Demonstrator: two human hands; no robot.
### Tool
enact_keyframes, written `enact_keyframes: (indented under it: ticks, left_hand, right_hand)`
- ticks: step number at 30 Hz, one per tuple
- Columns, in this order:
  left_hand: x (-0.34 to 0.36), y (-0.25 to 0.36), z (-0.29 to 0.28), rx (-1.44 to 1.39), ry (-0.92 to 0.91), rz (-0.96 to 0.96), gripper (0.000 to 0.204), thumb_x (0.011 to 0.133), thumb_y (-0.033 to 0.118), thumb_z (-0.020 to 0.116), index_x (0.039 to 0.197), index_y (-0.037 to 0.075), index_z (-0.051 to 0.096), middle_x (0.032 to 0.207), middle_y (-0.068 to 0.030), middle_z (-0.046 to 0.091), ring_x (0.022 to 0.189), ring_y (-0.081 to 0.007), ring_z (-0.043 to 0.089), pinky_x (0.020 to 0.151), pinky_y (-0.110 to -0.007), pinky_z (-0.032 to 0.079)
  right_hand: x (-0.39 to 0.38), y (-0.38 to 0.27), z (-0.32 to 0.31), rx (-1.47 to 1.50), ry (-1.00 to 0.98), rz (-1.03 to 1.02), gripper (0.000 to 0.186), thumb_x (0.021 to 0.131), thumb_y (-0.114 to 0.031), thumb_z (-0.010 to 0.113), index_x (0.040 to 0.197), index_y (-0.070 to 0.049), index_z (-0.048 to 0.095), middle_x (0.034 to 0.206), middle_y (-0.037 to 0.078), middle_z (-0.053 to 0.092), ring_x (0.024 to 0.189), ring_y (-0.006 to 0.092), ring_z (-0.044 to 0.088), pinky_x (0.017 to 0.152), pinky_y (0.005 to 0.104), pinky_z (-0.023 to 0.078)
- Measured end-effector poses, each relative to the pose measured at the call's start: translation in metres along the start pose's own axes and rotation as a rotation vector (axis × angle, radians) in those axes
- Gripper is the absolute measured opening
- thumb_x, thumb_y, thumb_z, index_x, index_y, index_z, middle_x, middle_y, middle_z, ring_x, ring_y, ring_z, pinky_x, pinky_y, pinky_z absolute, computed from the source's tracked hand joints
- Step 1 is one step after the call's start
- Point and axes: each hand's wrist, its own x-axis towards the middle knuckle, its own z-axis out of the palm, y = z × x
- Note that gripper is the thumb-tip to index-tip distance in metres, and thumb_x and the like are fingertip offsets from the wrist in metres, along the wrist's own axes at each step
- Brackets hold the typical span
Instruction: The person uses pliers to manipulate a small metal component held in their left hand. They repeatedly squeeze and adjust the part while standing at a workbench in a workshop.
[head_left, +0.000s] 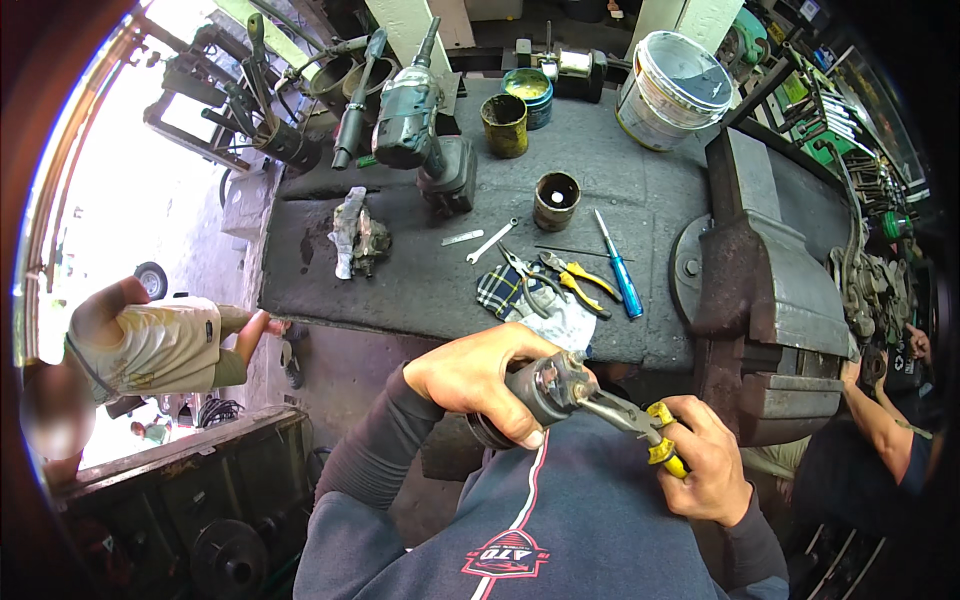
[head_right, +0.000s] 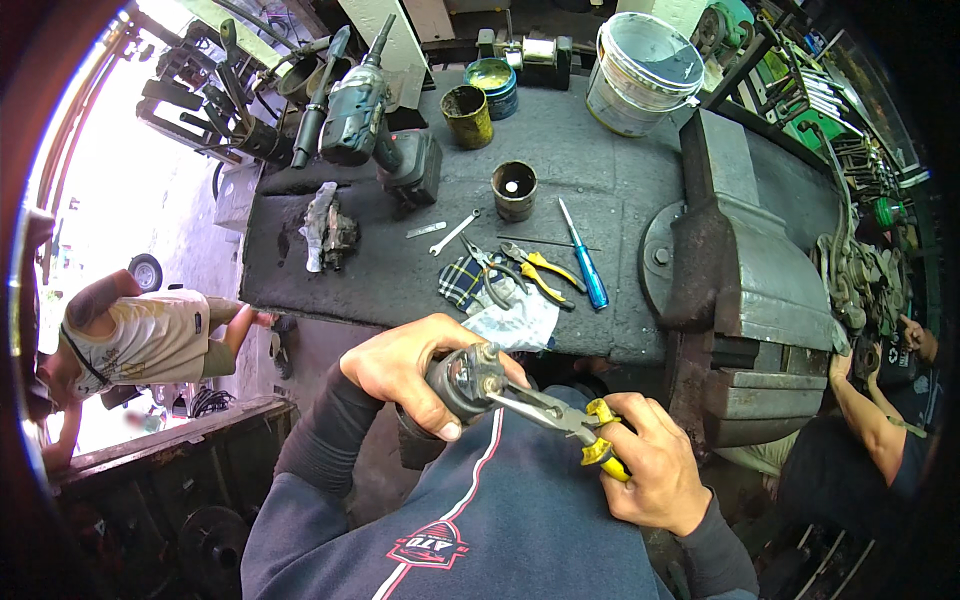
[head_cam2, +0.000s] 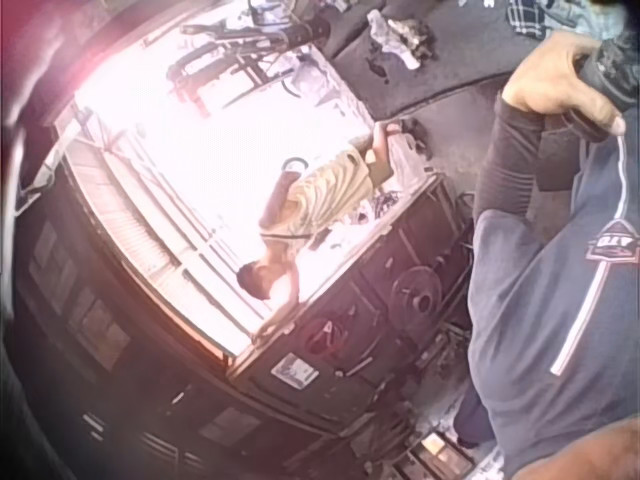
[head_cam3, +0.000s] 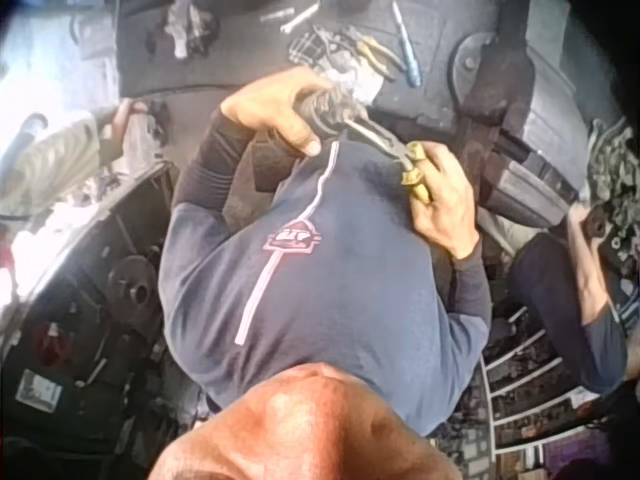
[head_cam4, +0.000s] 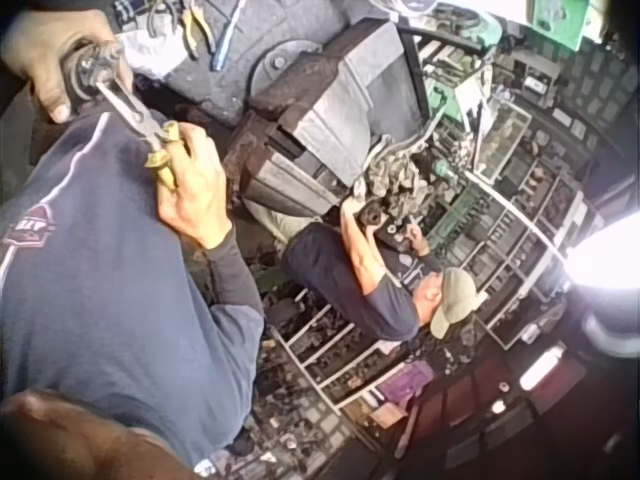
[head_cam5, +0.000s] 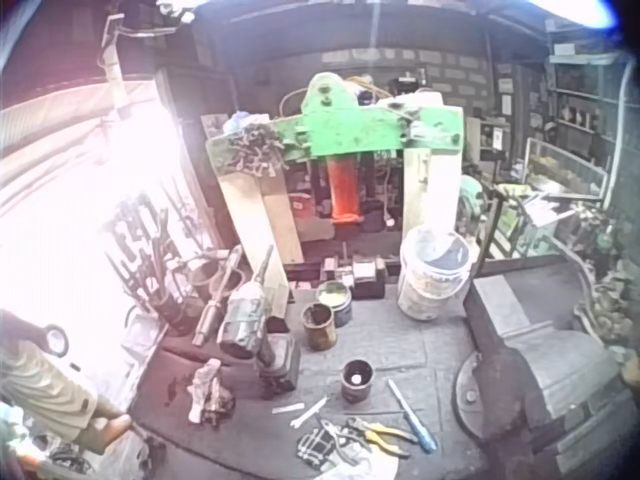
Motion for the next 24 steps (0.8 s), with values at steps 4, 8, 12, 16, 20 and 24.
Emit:
enact_keyframes:
  ticks: [4,8,12,16,20,24]
  left_hand:
    - [-0.001,-0.001,0.007,-0.250,0.084,-0.006,0.075,0.067,0.017,0.093,0.135,-0.006,0.072,0.099,-0.0084,0.077,0.093,-0.0160,0.071,0.090,-0.033,0.056]
    - [-0.006,-0.008,0.012,-0.421,0.143,0.021,0.069,0.074,0.016,0.089,0.137,-0.004,0.070,0.098,-0.0056,0.074,0.088,-0.0138,0.069,0.086,-0.031,0.055]
    - [-0.004,-0.002,0.020,-0.372,0.278,0.005,0.070,0.072,0.015,0.092,0.136,-0.004,0.071,0.098,-0.0068,0.076,0.090,-0.0147,0.070,0.087,-0.031,0.055]
    - [0.000,0.007,0.032,-0.164,0.479,0.015,0.067,0.073,0.013,0.095,0.135,-0.002,0.073,0.103,-0.0059,0.077,0.097,-0.0142,0.070,0.093,-0.031,0.055]
    - [0.003,0.011,0.049,0.150,0.737,0.077,0.064,0.072,0.013,0.095,0.131,-0.001,0.076,0.111,-0.0039,0.077,0.107,-0.0119,0.069,0.100,-0.031,0.055]
    - [0.003,0.005,0.060,0.420,0.917,0.101,0.062,0.070,0.011,0.093,0.130,0.004,0.078,0.107,-0.0078,0.079,0.102,-0.0148,0.071,0.096,-0.032,0.057]
  right_hand:
    - [-0.007,-0.006,-0.013,-0.043,-0.026,0.088,0.043,0.068,-0.002,0.074,0.111,0.002,0.071,0.135,0.025,0.064,0.119,0.0455,0.067,0.101,0.0499,0.057]
    - [-0.008,-0.021,-0.019,-0.028,-0.079,0.204,0.033,0.082,-0.010,0.081,0.112,0.002,0.072,0.138,0.027,0.063,0.122,0.0458,0.066,0.104,0.0499,0.056]
    - [-0.003,-0.028,-0.020,-0.030,-0.094,0.183,0.033,0.087,-0.016,0.083,0.112,0.001,0.072,0.138,0.026,0.063,0.120,0.0452,0.067,0.102,0.0495,0.056]
    - [0.000,-0.030,-0.020,-0.051,-0.086,0.180,0.035,0.087,-0.017,0.084,0.113,0.003,0.072,0.137,0.026,0.063,0.118,0.0443,0.067,0.101,0.0488,0.057]
    - [0.000,-0.032,-0.018,-0.072,-0.074,0.192,0.038,0.086,-0.017,0.085,0.114,0.005,0.072,0.137,0.027,0.062,0.117,0.0443,0.067,0.101,0.0487,0.056]
    - [0.002,-0.032,-0.012,-0.098,-0.040,0.205,0.039,0.085,-0.016,0.086,0.115,0.004,0.072,0.138,0.027,0.062,0.118,0.0445,0.066,0.102,0.0487,0.055]
